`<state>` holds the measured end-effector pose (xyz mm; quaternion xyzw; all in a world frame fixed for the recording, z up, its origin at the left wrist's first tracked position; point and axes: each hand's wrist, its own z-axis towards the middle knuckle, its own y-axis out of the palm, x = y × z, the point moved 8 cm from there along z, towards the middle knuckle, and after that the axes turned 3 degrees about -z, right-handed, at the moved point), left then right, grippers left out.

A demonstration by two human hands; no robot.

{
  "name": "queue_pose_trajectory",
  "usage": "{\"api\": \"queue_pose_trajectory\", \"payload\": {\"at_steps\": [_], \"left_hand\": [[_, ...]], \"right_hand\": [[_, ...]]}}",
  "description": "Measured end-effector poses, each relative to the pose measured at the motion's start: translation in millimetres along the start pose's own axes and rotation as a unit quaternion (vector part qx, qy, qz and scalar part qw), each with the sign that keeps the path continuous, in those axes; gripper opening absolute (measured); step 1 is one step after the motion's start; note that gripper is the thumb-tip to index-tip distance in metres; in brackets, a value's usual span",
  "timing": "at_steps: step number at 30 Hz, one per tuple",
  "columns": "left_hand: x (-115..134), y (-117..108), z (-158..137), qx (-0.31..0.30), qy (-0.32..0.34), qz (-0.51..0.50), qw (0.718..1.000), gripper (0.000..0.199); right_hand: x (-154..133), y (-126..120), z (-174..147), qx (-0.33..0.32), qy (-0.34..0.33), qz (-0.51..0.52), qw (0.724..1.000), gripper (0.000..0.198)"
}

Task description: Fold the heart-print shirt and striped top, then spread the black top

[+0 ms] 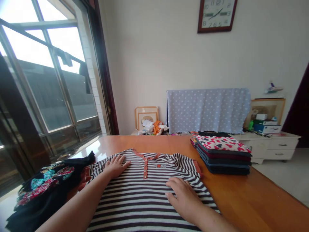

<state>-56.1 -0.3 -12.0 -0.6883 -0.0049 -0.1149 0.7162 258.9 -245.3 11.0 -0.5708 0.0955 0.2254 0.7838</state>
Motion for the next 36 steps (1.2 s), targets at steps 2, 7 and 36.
{"api": "queue_pose_trajectory", "payload": {"at_steps": [2,7,36], "left_hand": [[-1.9,1.1,2.9,0.009,0.005,0.003,1.000,0.096],[-2.5,3.2,2.5,0.026,0.013,0.003,1.000,0.097],[2.9,-3.0,-4.6,0.028,0.005,-0.020,0.999,0.094]], "right_hand": [[8.9,-9.2,18.6,0.010,0.001,0.050,0.999,0.029],[72.2,-42.9,69.2,0.118,0.134,-0.005,0.984,0.030],[42.9,4.5,112.9,-0.054,0.242,0.109,0.963,0.045]]}}
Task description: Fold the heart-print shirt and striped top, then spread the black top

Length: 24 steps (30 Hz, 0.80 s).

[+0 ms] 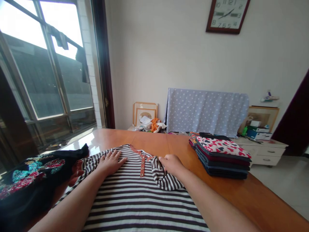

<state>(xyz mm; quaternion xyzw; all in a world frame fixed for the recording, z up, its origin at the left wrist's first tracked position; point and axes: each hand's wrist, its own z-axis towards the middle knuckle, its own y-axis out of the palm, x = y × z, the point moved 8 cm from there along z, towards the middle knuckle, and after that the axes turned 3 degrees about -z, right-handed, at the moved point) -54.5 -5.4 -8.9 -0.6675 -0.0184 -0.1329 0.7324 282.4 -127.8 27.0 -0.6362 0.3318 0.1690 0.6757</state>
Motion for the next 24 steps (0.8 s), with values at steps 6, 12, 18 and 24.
{"api": "queue_pose_trajectory", "payload": {"at_steps": [6,12,18,24], "left_hand": [[1.2,-1.9,-2.1,-0.011,0.008,-0.005,1.000,0.093],[-1.4,0.1,-0.8,-0.007,0.008,-0.015,1.000,0.090],[-1.9,-1.4,0.7,0.004,0.006,-0.018,1.000,0.092],[0.6,-1.4,-1.0,-0.006,0.010,-0.017,1.000,0.091]], "right_hand": [[-11.3,25.9,37.2,-0.002,0.054,0.009,0.999,0.040],[-20.9,25.4,68.2,0.041,0.045,0.055,0.997,0.013],[-20.6,-7.5,85.8,0.125,0.015,0.087,0.988,0.053],[-5.2,-5.5,84.1,0.137,-0.010,0.092,0.986,0.075]]}}
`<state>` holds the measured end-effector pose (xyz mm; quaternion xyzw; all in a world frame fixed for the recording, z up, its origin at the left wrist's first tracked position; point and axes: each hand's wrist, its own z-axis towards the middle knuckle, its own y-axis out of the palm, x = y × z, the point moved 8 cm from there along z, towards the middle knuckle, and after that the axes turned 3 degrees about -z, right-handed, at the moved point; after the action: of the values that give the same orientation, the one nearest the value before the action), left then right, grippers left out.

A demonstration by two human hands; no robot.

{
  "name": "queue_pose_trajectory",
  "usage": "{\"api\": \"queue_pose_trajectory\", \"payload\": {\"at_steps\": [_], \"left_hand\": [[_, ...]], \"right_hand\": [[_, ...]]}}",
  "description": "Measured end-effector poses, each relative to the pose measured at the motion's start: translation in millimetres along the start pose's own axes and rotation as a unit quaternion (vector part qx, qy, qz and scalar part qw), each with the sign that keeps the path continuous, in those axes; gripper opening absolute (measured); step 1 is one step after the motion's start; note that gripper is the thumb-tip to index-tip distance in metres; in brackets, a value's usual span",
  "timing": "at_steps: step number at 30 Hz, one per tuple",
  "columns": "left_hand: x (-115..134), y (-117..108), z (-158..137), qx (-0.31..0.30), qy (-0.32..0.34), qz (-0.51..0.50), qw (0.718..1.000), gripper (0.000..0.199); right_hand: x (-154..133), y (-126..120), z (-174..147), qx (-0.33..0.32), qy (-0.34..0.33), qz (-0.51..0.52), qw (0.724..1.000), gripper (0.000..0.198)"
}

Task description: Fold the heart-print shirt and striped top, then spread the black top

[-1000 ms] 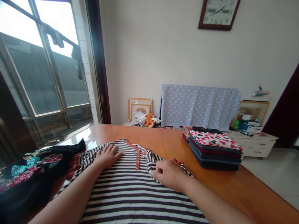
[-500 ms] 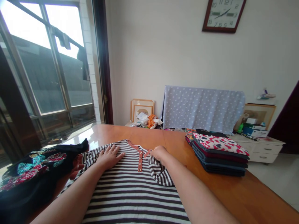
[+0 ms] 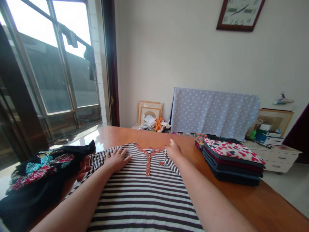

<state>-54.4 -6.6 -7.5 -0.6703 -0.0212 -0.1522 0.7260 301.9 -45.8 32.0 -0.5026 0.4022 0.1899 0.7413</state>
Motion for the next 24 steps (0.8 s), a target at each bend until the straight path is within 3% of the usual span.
{"api": "queue_pose_trajectory", "payload": {"at_steps": [7,12,19,24], "left_hand": [[0.9,1.2,0.3,-0.001,0.001,0.009,1.000,0.092],[-0.3,3.2,3.6,0.005,0.003,0.014,1.000,0.092],[-2.5,5.3,6.3,0.005,0.002,0.016,1.000,0.093],[-4.0,7.1,8.1,0.006,0.003,0.016,1.000,0.092]], "right_hand": [[33.5,-54.6,-7.2,0.037,0.021,-0.057,0.997,0.043],[50.7,-84.4,-21.0,0.005,0.047,-0.110,0.993,0.030],[47.5,-66.5,-48.0,-0.083,0.038,-0.132,0.987,0.026],[40.9,-55.1,-51.8,-0.086,0.028,-0.130,0.987,0.019]]}}
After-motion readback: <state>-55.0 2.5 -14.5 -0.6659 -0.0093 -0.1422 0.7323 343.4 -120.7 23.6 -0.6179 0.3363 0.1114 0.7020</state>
